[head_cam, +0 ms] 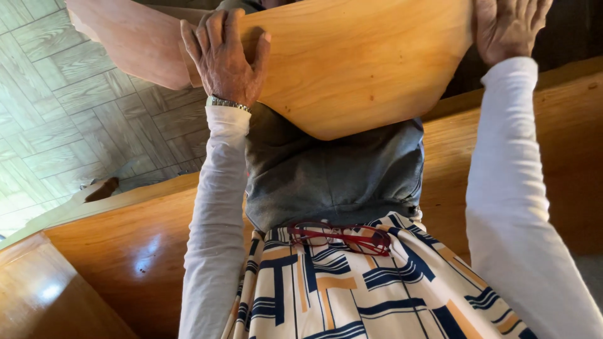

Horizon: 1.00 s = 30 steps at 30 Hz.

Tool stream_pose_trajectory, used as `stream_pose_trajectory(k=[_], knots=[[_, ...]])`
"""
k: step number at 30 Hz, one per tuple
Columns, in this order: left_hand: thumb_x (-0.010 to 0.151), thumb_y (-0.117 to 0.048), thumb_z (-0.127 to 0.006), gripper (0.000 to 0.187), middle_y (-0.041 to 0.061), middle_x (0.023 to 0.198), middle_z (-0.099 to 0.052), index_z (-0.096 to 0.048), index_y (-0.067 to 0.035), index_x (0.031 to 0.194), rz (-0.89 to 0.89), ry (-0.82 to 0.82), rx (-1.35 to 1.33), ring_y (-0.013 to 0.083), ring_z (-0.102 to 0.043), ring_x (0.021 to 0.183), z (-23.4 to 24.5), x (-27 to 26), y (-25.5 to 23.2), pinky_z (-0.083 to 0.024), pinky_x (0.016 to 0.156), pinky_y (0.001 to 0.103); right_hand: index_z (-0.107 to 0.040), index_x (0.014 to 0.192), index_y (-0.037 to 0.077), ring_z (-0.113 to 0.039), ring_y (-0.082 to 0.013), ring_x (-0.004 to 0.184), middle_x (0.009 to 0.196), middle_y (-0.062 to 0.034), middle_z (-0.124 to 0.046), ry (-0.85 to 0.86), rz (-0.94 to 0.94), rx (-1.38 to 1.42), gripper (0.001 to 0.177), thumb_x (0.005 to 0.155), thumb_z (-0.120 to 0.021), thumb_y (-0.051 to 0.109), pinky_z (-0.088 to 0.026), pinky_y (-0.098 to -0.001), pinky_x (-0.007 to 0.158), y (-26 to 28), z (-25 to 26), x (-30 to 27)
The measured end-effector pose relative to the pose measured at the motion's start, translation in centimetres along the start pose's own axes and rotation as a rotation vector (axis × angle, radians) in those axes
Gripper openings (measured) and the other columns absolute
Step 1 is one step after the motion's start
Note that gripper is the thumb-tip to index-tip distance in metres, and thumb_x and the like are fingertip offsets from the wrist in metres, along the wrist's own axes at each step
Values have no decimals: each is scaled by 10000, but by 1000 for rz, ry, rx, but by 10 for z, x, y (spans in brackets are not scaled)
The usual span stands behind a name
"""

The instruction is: The person sits on the floor and sands a light-colored wooden board using a sanding block. They hold the board with their left hand and rub the surface with the sanding block in their right hand, working across the face and edges of the wood.

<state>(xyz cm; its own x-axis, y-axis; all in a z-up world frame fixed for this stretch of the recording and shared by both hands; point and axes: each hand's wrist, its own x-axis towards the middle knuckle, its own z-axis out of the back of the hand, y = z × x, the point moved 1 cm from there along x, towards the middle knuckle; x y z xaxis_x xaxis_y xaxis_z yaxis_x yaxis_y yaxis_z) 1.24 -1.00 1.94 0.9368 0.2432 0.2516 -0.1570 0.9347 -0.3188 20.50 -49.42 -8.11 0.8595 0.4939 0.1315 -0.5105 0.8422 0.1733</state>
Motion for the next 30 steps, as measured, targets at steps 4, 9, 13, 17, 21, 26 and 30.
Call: stream_pose_trajectory(k=[4, 9, 13, 17, 21, 26, 30], knots=[[1015, -496, -620, 546, 128, 1255, -560, -622, -24, 1291, 5, -19, -30, 376, -513, 1204, 0, -2, 1, -155, 1156, 669, -562, 1517, -57, -357, -656, 1321, 1457, -447, -546, 44, -101, 26, 687, 1283, -334, 548, -11, -723, 1015, -22, -23, 14], [1037, -538, -562, 553, 114, 1271, -566, -615, -59, 1308, 26, -18, -64, 370, -523, 1231, 8, -2, 8, -145, 1157, 679, -506, 1560, -117, -254, -644, 1383, 1526, -489, -407, 7, -99, 35, 787, 1253, -350, 591, 14, -684, 1059, 27, -17, 31], [1076, -514, -532, 443, 75, 1400, -509, -620, -159, 1327, 105, -198, -404, 277, -552, 1317, 16, 1, 18, -410, 1165, 561, -617, 1458, -117, -509, -603, 1241, 1344, -429, -637, -28, 75, -205, 773, 1328, -422, 621, -181, -640, 1082, 72, -48, 39], [1120, -486, -478, 477, 81, 1437, -499, -589, -100, 1376, 207, -292, -774, 216, -470, 1397, 29, -6, 25, -436, 1225, 423, -626, 1399, -85, -573, -544, 1145, 1256, -331, -665, -155, 240, -124, 669, 1204, -616, 555, -325, -596, 1080, 172, -32, 57], [1128, -535, -403, 547, 76, 1504, -510, -517, -123, 1470, 338, -218, -859, 186, -388, 1481, 48, -20, 27, -366, 1283, 419, -528, 1514, -96, -418, -597, 1357, 1497, -378, -510, 5, 234, 130, 787, 1159, -539, 607, -190, -631, 1147, 255, -13, 66], [1005, -652, -549, 788, 112, 1669, -361, -453, -101, 1560, 670, -343, -1554, 324, -269, 1599, 29, -35, 48, -311, 1296, 447, -451, 1570, 6, -350, -453, 1464, 1578, -276, -463, 130, 363, 242, 804, 1106, -461, 662, -114, -571, 1204, 350, -3, 80], [964, -647, -623, 785, 113, 1657, -367, -500, -124, 1537, 712, -388, -1702, 283, -296, 1572, 28, -38, 53, -320, 1289, 422, -326, 1612, 18, -269, -368, 1542, 1661, -191, -375, 153, 413, 272, 866, 1090, -443, 700, -69, -599, 1227, 413, -3, 83]])
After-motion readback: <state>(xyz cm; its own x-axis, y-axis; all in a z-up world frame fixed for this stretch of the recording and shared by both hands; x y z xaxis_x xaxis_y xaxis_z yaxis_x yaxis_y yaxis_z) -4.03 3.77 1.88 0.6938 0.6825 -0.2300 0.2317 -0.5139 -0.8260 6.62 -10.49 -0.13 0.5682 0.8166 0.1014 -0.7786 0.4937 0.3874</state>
